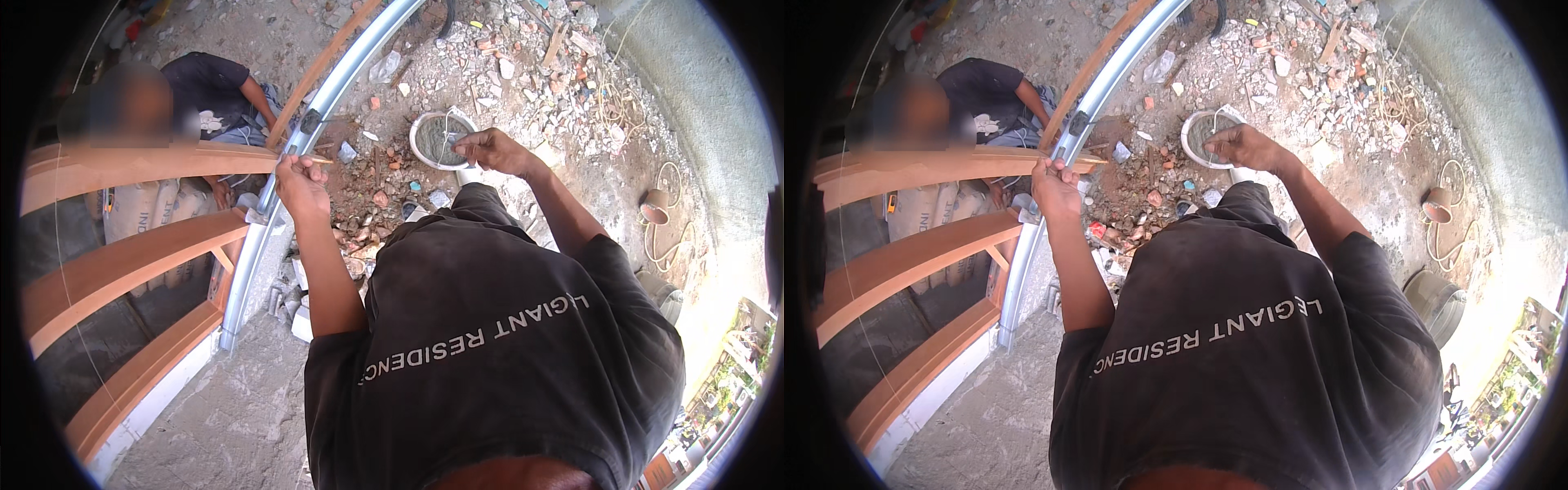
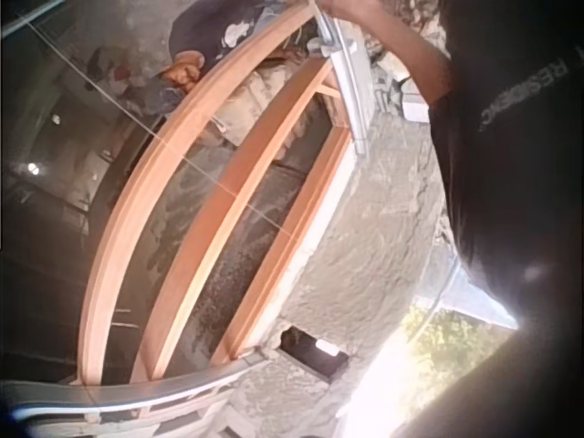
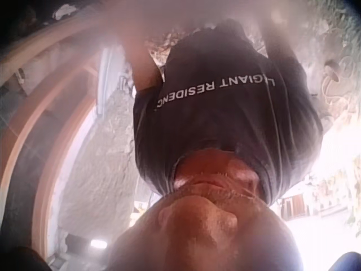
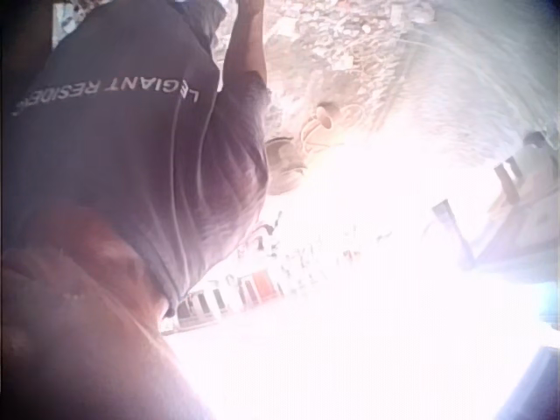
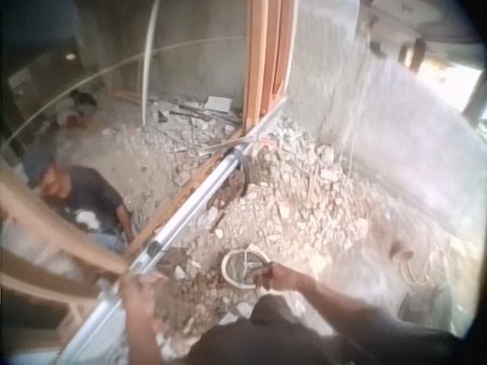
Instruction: The person positions a curved metal frame against a concrete wall and secures it using wire ties and pliers. They repeatedly wrap wire around the frame and wall anchors, then twist and tighten the wire to fasten the frame in place.
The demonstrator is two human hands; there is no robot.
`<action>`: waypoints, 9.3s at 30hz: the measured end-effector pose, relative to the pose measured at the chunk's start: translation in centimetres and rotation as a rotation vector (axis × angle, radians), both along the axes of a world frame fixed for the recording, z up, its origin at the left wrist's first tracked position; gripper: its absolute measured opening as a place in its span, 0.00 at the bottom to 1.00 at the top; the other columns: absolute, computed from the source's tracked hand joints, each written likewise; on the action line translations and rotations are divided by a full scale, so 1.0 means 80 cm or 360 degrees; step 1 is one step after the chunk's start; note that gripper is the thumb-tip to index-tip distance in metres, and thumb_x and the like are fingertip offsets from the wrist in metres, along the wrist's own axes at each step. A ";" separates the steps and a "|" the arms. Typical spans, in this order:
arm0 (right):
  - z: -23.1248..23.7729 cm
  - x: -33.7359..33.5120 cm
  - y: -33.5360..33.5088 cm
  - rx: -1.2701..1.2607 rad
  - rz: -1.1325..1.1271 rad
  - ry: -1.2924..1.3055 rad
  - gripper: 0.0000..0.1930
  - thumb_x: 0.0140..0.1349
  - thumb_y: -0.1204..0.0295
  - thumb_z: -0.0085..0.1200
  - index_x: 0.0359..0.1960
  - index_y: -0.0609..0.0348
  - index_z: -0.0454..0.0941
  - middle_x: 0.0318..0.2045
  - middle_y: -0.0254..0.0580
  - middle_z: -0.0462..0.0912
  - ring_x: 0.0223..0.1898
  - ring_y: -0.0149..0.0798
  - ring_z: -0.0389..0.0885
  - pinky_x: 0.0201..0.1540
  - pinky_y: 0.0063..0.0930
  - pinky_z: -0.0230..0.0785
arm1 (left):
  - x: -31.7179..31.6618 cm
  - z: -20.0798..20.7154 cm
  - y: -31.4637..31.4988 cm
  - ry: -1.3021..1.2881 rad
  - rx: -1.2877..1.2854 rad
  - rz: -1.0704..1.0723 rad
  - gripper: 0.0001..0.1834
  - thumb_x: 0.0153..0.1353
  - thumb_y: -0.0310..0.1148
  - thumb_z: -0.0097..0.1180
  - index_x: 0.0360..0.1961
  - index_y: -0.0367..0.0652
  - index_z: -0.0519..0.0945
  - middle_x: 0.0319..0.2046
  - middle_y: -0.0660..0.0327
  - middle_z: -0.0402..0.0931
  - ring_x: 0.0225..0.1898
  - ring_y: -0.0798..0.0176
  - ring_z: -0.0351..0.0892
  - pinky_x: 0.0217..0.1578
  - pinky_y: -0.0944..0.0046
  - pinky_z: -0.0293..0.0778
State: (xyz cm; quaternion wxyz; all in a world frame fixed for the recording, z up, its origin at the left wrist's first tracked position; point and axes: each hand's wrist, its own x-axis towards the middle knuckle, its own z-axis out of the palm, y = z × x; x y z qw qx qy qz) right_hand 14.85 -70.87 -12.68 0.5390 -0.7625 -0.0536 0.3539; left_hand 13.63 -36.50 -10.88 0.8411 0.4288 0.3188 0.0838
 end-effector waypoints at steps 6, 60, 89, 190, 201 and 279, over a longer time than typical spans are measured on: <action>-0.037 -0.064 0.008 0.0030 0.0064 0.0340 0.16 0.63 0.60 0.52 0.41 0.60 0.79 0.21 0.32 0.75 0.22 0.27 0.72 0.27 0.23 0.67 | -0.043 -0.021 0.022 0.0148 0.0192 0.0141 0.09 0.63 0.39 0.51 0.38 0.45 0.73 0.14 0.70 0.62 0.10 0.76 0.52 0.12 0.72 0.50; -0.031 -0.014 -0.004 -0.0039 0.1240 -0.0772 0.17 0.68 0.63 0.36 0.45 0.64 0.72 0.43 0.52 0.76 0.46 0.52 0.74 0.49 0.39 0.65 | -0.016 -0.140 0.191 -0.0119 0.1089 0.0008 0.10 0.59 0.33 0.53 0.38 0.39 0.74 0.31 0.60 0.75 0.36 0.69 0.74 0.38 0.64 0.76; -0.083 -0.023 0.085 -0.0204 0.0707 -0.1039 0.19 0.65 0.60 0.41 0.54 0.56 0.66 0.34 0.57 0.78 0.39 0.57 0.77 0.42 0.47 0.68 | 0.138 0.162 0.058 -0.0834 -0.0085 0.0535 0.11 0.63 0.40 0.42 0.24 0.52 0.67 0.10 0.70 0.61 0.05 0.72 0.53 0.03 0.71 0.51; -0.020 0.424 -0.304 -0.0097 -0.0802 -0.1147 0.17 0.67 0.63 0.45 0.49 0.63 0.75 0.19 0.20 0.61 0.21 0.18 0.54 0.22 0.16 0.48 | -0.200 -0.388 -0.458 0.1489 0.0595 -0.0821 0.34 0.63 0.54 0.36 0.47 0.30 0.75 0.48 0.36 0.71 0.55 0.44 0.70 0.55 0.51 0.63; 0.018 0.428 -0.208 -0.0293 -0.0152 -0.1481 0.20 0.67 0.62 0.43 0.52 0.65 0.73 0.37 0.37 0.77 0.36 0.28 0.70 0.41 0.21 0.64 | -0.308 -0.299 -0.483 0.1181 -0.0175 -0.0041 0.17 0.55 0.30 0.54 0.46 0.37 0.78 0.37 0.53 0.80 0.39 0.61 0.79 0.37 0.65 0.74; -0.124 0.204 -0.200 -0.0601 0.0406 -0.0978 0.23 0.65 0.58 0.39 0.44 0.67 0.77 0.37 0.56 0.80 0.41 0.50 0.77 0.47 0.35 0.65 | -0.435 -0.285 -0.470 0.0894 0.1192 0.0020 0.09 0.59 0.33 0.50 0.37 0.42 0.79 0.40 0.48 0.78 0.43 0.51 0.77 0.45 0.59 0.71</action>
